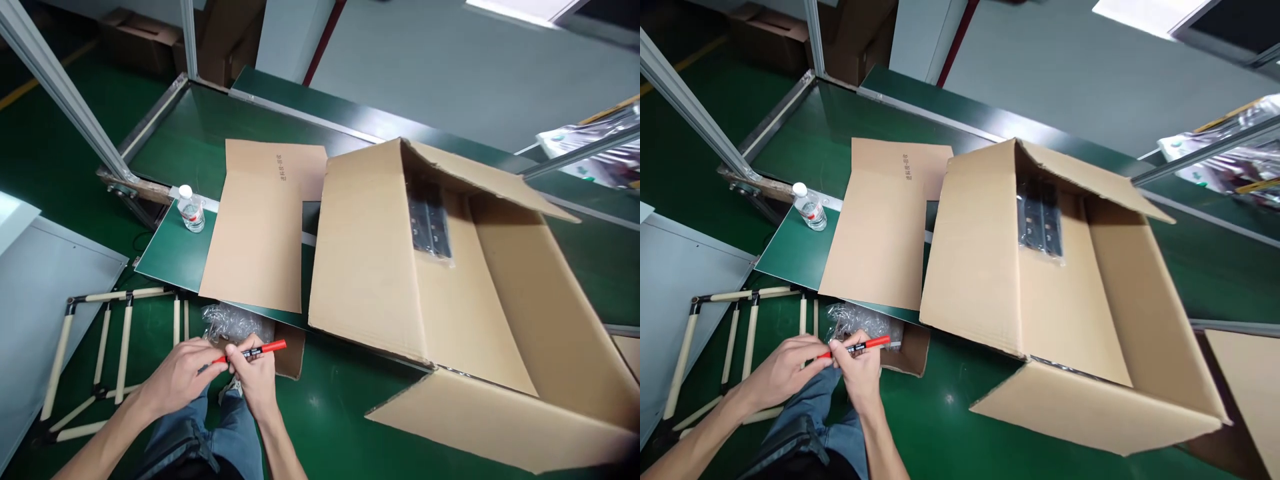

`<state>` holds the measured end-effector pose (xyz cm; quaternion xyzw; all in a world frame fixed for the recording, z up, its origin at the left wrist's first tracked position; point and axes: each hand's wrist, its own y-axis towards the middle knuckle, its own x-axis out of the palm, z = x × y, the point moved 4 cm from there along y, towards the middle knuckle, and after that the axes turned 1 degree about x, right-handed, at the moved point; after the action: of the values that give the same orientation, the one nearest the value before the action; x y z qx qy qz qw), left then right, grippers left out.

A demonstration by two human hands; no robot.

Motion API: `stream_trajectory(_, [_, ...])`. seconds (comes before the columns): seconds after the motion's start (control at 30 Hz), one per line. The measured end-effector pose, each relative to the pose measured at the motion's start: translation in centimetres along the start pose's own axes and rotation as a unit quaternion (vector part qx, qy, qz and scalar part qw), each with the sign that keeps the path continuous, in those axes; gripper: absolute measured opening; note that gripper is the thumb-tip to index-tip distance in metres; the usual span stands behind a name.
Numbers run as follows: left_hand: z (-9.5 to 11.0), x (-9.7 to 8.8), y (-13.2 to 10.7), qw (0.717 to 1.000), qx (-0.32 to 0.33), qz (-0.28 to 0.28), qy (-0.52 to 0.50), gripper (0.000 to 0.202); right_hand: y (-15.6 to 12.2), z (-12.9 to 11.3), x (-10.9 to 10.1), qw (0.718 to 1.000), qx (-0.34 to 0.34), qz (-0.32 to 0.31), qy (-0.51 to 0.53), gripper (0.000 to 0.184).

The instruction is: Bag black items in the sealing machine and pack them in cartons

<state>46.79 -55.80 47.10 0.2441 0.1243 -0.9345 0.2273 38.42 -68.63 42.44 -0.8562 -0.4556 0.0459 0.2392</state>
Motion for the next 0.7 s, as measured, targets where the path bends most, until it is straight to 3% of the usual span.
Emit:
stream_trajectory(0.23, [-0.8,2.5,-1.2,0.970,-0.148,-0.086,-0.174,0.046,-0.4,1.7,-0.1,0.997,0.044,-0.060,-0.012,0.056])
stream_trajectory(0.37, [-3.2,1.9,-0.3,0.968,-0.178,-0.035,-0.173,0.055,2.3,2.0,-0.4,0.991,-0.024,-0.107,-0.077,0.048])
stream_trajectory(0.43, [-5.5,0.9,1.0,0.972,-0.204,0.023,-0.118,0.057,4.7,1.5,-1.6,0.977,-0.109,-0.056,-0.177,0.047])
stream_trajectory(0.5, [-8.3,-0.5,2.9,0.967,-0.233,0.089,-0.056,0.056,7.2,1.0,-3.4,0.930,-0.167,0.038,-0.325,0.045])
stream_trajectory(0.57, [-11.1,-1.8,5.2,0.954,-0.262,0.145,0.000,0.054,9.3,1.1,-5.3,0.859,-0.169,0.109,-0.471,0.048])
stream_trajectory(0.63, [-13.6,-2.7,7.5,0.940,-0.289,0.179,0.045,0.051,10.9,2.0,-7.0,0.796,-0.133,0.132,-0.576,0.051])
stream_trajectory(0.7, [-15.4,-3.3,9.7,0.925,-0.312,0.201,0.078,0.049,11.6,3.5,-8.5,0.753,-0.101,0.141,-0.634,0.051])
